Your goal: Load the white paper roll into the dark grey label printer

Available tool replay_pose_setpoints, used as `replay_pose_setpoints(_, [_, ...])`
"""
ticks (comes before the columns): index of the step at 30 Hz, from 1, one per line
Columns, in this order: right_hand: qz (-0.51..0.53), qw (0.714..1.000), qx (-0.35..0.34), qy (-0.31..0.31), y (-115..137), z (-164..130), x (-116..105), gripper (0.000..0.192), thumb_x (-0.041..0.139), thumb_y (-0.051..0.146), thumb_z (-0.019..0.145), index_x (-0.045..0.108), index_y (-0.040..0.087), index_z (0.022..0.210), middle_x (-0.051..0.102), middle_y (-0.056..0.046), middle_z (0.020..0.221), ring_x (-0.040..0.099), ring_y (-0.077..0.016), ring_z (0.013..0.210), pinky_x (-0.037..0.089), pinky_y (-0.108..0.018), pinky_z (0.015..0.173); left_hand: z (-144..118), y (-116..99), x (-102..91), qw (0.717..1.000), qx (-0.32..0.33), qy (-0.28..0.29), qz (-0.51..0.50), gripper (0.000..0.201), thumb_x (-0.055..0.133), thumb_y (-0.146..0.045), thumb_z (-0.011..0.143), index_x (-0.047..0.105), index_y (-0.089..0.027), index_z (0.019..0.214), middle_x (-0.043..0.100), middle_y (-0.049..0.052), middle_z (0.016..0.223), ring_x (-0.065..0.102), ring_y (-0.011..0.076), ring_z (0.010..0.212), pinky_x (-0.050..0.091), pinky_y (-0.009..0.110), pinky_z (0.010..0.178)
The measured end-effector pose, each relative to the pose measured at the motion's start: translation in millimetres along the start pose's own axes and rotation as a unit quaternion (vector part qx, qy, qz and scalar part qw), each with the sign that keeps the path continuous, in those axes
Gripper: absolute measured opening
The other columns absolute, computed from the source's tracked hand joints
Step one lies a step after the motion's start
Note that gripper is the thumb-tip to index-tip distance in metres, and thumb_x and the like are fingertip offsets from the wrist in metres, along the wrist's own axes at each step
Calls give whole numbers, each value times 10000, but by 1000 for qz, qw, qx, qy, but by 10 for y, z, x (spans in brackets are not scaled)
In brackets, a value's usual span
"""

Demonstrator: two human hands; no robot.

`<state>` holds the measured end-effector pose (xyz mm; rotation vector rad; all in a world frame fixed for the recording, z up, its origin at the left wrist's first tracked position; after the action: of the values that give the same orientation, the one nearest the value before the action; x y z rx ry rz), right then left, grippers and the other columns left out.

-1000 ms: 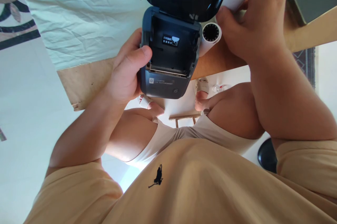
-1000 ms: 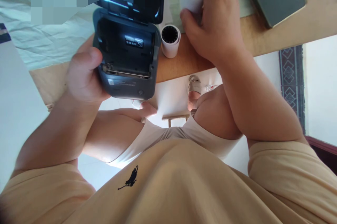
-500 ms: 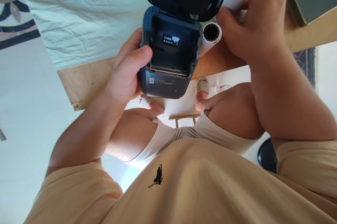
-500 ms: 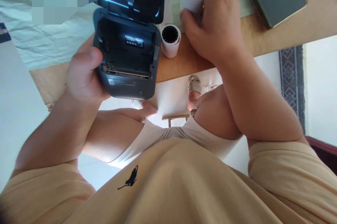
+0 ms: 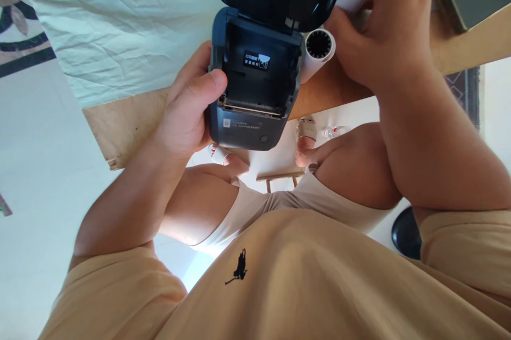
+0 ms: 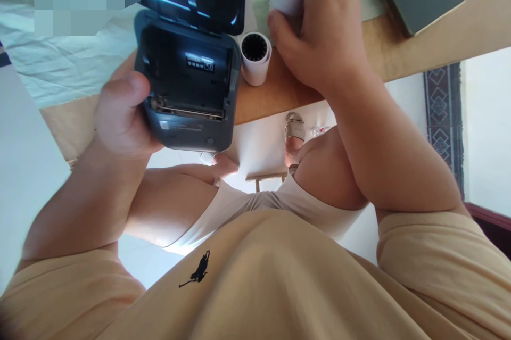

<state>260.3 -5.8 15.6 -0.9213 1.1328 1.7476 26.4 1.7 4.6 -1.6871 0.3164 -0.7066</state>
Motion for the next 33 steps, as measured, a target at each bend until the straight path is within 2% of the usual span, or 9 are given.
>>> replay_pose_setpoints(5, [8,1000,1,-4,-12,2,-2,289,427,238,734,406,227,1022,458,17,1029,446,-107,985,382,-237,819,-4,-6,14,1000,1,-1,25,431,425,-419,682,400,-148,1015,449,39,840,550,135,730,458,310,621])
replay_pose_setpoints(10, [0,1000,6,-4,3,2,11,292,444,221,718,428,198,1009,459,2,1023,450,-121,983,394,-242,835,3,15,11,1000,3,-10,-22,380,462,-388,680,426,-147,971,449,33,820,494,79,634,388,212,514])
replay_pose_setpoints(13, [-7,1000,5,-3,3,9,14,296,442,223,718,427,208,1013,459,11,1023,447,-117,988,391,-244,848,5,19,15,999,4,-12,-41,355,466,-372,683,439,-148,957,450,33,810,470,73,611,340,194,483])
replay_pose_setpoints(18, [-13,1000,1,-2,3,25,16,295,422,241,734,435,159,1017,452,-3,1008,442,-111,984,392,-259,865,-6,11,18,999,-7,-17,-33,323,465,-365,670,451,-184,936,484,22,791,478,90,621,362,206,493])
replay_pose_setpoints(27, [-10,1000,3,4,18,11,9,318,441,223,725,433,191,1041,453,-3,1023,436,-116,986,378,-242,851,0,4,9,998,-20,-20,-50,362,524,-379,646,468,-183,946,497,35,807,480,101,622,370,220,475])
replay_pose_setpoints(33, [-8,1000,7,1,20,15,8,324,446,228,717,435,210,1041,455,-2,1017,438,-117,982,384,-249,856,1,18,8,1000,-4,-12,-13,340,472,-390,671,459,-205,956,503,39,840,498,119,646,380,247,507])
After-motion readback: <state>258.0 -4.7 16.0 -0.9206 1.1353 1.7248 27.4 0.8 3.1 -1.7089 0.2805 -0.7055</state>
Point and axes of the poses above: each hand's wrist, its own z-axis towards the middle knuckle, its own x-axis out of the palm, y = z × x, the point moved 1 cm from there along z, towards the middle knuckle
